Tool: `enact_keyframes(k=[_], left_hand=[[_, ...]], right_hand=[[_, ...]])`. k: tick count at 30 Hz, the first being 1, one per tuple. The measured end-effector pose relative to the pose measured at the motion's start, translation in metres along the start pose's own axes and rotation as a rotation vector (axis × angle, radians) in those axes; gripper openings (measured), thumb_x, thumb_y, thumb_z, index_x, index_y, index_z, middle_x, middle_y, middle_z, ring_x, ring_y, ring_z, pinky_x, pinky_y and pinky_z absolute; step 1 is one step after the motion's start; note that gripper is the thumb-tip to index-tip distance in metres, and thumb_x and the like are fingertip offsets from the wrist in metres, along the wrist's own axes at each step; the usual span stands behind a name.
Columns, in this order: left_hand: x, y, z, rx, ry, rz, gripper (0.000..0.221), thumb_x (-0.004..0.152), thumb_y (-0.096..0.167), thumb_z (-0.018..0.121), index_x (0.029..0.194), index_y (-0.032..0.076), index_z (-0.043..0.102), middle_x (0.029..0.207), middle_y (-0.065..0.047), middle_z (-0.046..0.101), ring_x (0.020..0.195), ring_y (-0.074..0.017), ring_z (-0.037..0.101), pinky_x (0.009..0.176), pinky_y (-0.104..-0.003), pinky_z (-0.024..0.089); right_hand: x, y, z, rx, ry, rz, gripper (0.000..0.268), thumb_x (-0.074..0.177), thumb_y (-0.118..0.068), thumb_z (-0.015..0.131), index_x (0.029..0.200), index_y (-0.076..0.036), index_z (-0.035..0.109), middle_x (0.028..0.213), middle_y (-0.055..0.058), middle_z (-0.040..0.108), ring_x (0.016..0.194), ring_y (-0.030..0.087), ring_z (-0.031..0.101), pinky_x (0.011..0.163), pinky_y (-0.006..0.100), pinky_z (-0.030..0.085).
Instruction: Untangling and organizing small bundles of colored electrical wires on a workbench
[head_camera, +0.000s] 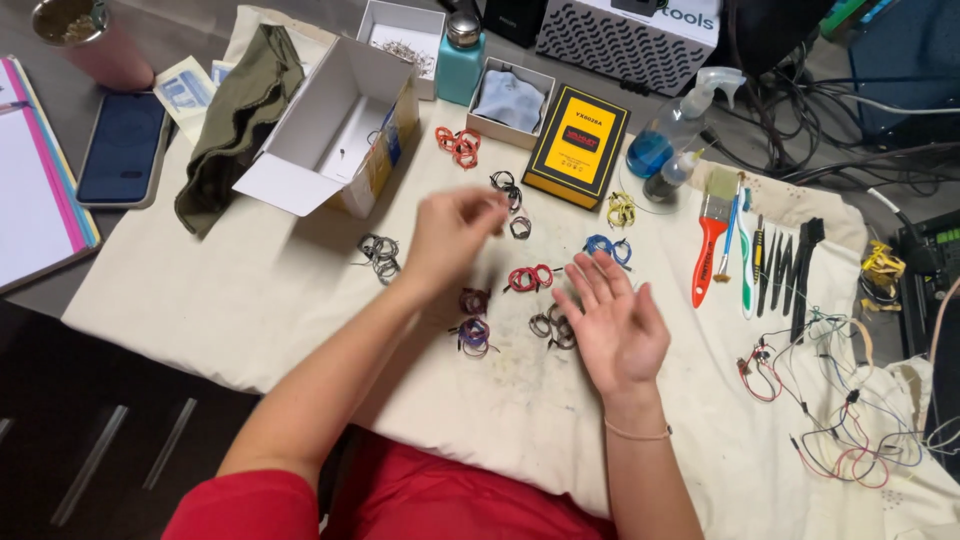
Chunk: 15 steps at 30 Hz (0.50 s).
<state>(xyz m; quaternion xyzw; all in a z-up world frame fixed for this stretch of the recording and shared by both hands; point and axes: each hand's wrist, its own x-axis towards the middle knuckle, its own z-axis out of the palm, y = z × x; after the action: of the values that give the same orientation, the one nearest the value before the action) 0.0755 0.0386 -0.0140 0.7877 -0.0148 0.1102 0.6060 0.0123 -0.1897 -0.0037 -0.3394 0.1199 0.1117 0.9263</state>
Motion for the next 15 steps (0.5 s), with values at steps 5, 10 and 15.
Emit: enact_keyframes(k=[5,10,15], left_hand=[[0.098,-0.058,-0.021,0.251,0.259,-0.132,0.008,0.079,0.024,0.08,0.087,0.022,0.08,0.058,0.005,0.072,0.062,-0.0136,0.076,0.068,-0.026,0.057],[0.12,-0.064,-0.032,0.256,0.352,-0.36,0.007,0.081,0.024,0.079,0.084,0.021,0.085,0.081,0.003,0.082,0.077,-0.0131,0.076,0.075,-0.03,0.057],[0.117,-0.008,-0.029,-0.366,0.364,-0.582,0.081,0.078,0.07,0.039,0.139,0.021,0.058,0.115,-0.006,0.064,0.064,-0.0122,0.075,0.041,-0.022,0.055]], right_hand=[[0.007,-0.008,-0.007,0.251,0.105,-0.066,0.071,0.088,-0.054,0.051,0.139,-0.006,0.051,0.138,0.016,0.056,0.132,0.031,0.053,0.116,0.054,0.04],[0.014,0.006,-0.047,-0.705,0.099,-0.353,0.059,0.105,-0.045,0.035,0.15,-0.009,0.046,0.149,0.01,0.054,0.137,0.026,0.053,0.107,0.04,0.052],[-0.049,-0.031,-0.068,0.731,-0.036,-0.094,0.056,0.107,-0.024,0.044,0.15,0.006,0.025,0.163,0.037,0.019,0.151,0.052,0.024,0.123,0.062,0.027]])
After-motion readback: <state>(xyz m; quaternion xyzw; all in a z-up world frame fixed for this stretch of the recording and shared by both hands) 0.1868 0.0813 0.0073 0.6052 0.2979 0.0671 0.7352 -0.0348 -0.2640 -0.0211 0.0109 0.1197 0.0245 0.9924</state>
